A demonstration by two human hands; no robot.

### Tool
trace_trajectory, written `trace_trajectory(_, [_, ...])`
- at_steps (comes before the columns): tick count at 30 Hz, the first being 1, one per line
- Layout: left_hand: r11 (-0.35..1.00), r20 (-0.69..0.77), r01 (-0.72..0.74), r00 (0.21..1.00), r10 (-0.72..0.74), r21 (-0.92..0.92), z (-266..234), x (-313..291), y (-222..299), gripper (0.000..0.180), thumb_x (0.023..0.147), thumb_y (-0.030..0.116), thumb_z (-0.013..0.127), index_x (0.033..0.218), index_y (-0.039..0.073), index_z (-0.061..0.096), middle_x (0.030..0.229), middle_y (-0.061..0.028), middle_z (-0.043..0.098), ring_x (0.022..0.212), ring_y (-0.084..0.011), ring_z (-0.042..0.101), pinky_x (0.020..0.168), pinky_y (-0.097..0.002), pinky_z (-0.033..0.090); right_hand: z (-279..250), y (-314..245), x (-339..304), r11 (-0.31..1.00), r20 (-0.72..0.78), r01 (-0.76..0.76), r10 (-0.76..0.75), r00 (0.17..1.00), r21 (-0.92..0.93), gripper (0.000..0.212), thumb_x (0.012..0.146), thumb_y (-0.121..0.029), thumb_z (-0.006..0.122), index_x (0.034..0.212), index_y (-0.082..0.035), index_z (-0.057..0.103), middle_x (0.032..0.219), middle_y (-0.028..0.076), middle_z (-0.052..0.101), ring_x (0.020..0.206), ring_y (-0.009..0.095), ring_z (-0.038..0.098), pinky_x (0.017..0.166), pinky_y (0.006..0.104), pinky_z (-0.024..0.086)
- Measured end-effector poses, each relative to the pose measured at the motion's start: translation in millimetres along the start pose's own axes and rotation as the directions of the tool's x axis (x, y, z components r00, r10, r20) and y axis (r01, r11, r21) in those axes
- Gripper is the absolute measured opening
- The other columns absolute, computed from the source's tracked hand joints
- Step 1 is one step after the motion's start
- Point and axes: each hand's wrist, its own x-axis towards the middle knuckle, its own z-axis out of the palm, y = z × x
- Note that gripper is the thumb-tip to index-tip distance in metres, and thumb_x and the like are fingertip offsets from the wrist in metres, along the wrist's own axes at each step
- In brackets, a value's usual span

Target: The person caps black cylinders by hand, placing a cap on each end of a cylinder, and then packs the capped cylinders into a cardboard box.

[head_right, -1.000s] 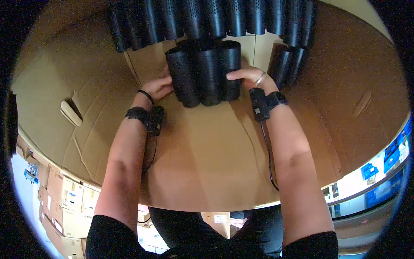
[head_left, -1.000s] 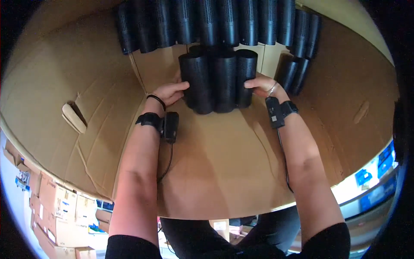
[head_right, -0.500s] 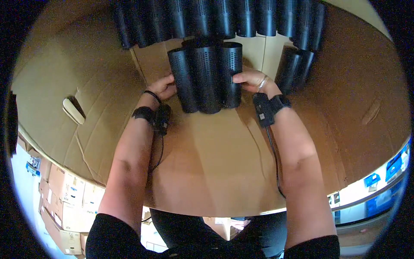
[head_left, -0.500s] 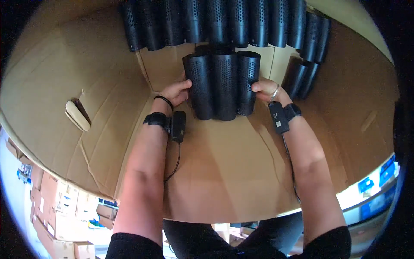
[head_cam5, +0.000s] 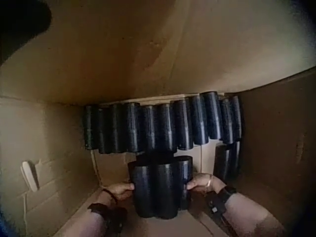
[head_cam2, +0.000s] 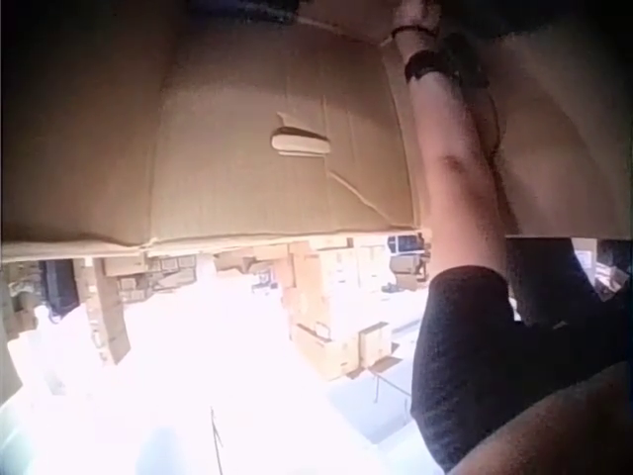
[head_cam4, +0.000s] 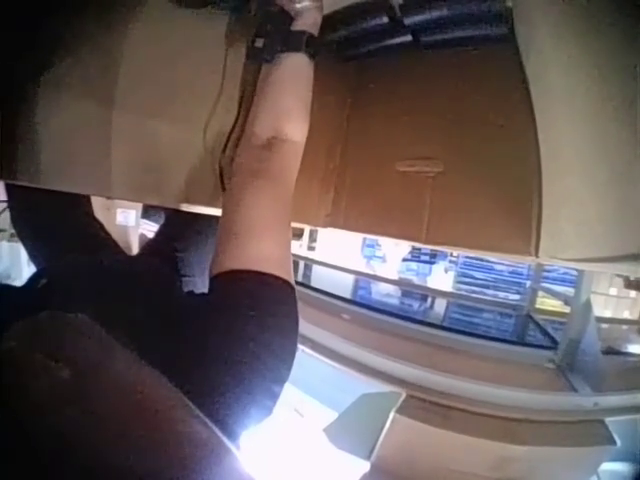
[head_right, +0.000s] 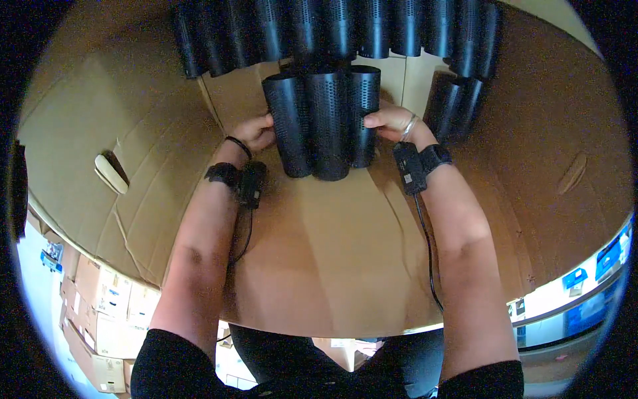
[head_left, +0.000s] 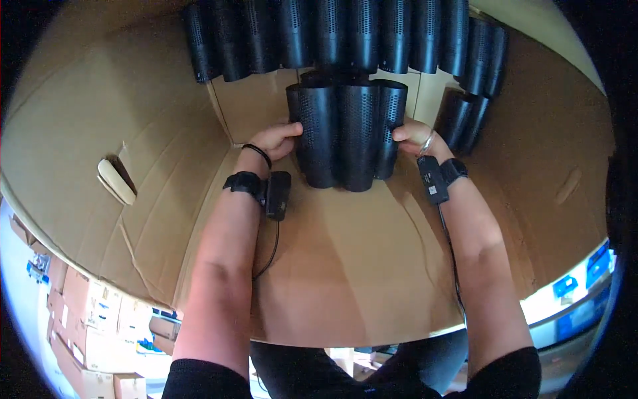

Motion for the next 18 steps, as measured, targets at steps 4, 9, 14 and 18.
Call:
trace_trajectory(4, [0.995,-0.125,0.074,0.99,-0.065,0.074,7,9,0,0.055,0.08,0.017,0.072,0.127,-0.001,0.051,0.129,-0.0111,0.056,0.119,-0.0246,0.051,0.107,-0.039,0.035,-22,1,-3,0.998,0.005,-0.067,0.067,0.998,-0.021,0.069,0.06,-0.011,0.081,0.124,0.0,0.056,0.121,0.01,0.062,0.112,0.024,0.058,0.104,0.0355,0.039])
trace_trajectory(9, [0.991,0.113,0.13,0.985,-0.13,0.008,20,18,8,0.056,0.077,0.017,0.074,0.127,-0.001,0.053,0.126,-0.0113,0.059,0.116,-0.0246,0.054,0.107,-0.0398,0.036,-18,-1,0,0.998,0.025,-0.032,0.033,0.999,-0.058,0.062,0.062,-0.012,0.08,0.119,0.0,0.059,0.12,0.01,0.063,0.11,0.023,0.059,0.102,0.0355,0.041])
trace_trajectory(14, [0.996,0.148,0.085,0.985,-0.087,0.02,46,2,9,0.059,0.075,0.016,0.076,0.127,0.0,0.053,0.127,-0.0115,0.058,0.117,-0.0255,0.054,0.106,-0.0407,0.037,2,-12,-14,0.998,0.044,-0.014,0.017,0.999,-0.067,0.06,0.063,-0.013,0.08,0.118,0.001,0.06,0.119,0.01,0.063,0.107,0.022,0.06,0.099,0.036,0.044])
trace_trajectory(18, [0.998,0.106,0.064,0.992,-0.063,-0.006,94,-21,13,0.062,0.072,0.016,0.08,0.125,0.0,0.054,0.125,-0.0111,0.059,0.115,-0.0256,0.055,0.104,-0.0404,0.039,25,-26,-51,0.997,0.034,-0.037,0.039,0.999,-0.065,0.06,0.063,-0.014,0.082,0.118,0.001,0.06,0.116,0.011,0.064,0.105,0.024,0.062,0.096,0.0376,0.047])
